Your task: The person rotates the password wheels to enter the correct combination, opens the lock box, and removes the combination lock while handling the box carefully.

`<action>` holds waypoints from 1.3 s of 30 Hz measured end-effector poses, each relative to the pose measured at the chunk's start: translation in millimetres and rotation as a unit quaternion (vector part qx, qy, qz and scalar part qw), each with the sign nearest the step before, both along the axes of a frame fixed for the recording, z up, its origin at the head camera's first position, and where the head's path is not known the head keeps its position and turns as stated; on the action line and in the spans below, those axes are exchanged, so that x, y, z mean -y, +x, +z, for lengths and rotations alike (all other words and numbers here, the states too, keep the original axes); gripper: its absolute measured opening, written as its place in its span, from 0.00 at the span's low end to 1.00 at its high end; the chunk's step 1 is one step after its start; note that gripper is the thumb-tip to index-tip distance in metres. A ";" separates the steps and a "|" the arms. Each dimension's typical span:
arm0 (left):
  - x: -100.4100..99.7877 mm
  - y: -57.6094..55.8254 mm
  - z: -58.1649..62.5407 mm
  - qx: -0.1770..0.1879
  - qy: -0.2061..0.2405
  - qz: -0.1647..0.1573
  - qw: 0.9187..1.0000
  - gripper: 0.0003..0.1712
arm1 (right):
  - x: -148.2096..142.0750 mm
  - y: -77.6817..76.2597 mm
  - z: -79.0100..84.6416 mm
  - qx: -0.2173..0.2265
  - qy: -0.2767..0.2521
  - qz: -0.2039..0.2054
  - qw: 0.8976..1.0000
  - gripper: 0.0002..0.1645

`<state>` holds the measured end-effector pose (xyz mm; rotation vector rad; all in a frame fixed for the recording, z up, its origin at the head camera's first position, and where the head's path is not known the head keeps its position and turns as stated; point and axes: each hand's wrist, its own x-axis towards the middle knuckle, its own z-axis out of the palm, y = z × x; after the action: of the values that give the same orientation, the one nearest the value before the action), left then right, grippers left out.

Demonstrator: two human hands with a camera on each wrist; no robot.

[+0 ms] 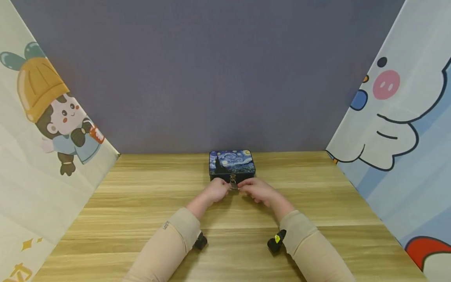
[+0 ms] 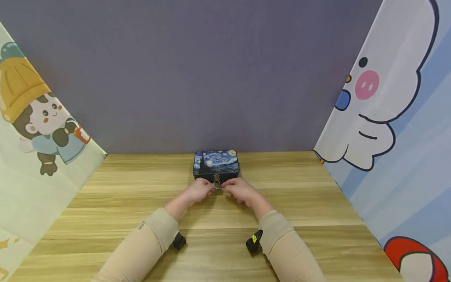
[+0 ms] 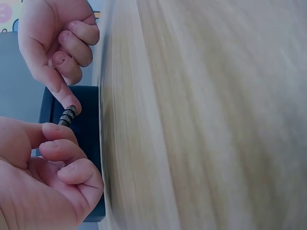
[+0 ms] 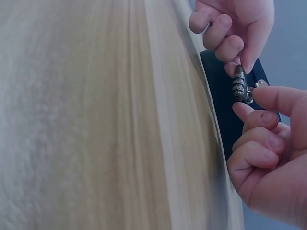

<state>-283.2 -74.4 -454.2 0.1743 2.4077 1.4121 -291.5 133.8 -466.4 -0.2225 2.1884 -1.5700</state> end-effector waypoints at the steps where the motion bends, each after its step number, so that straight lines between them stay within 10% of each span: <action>1: -0.1 0.1 -0.1 0.010 0.009 0.004 1.000 0.30 | -0.2 0.2 0.5 0.000 0.000 -0.002 1.000 0.20; 19: 0.0 0.7 -9.9 0.080 0.156 0.034 0.984 0.18 | -10.2 0.9 10.3 0.023 -0.027 -0.025 0.999 0.24; 39: -1.8 4.4 -13.4 0.097 0.206 0.055 0.972 0.20 | 2.7 7.6 16.5 0.096 -0.064 -0.087 0.990 0.37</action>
<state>-278.8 -72.7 -467.6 0.0005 1.9718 1.8747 -283.9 131.2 -449.9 0.0823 2.0069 -1.7488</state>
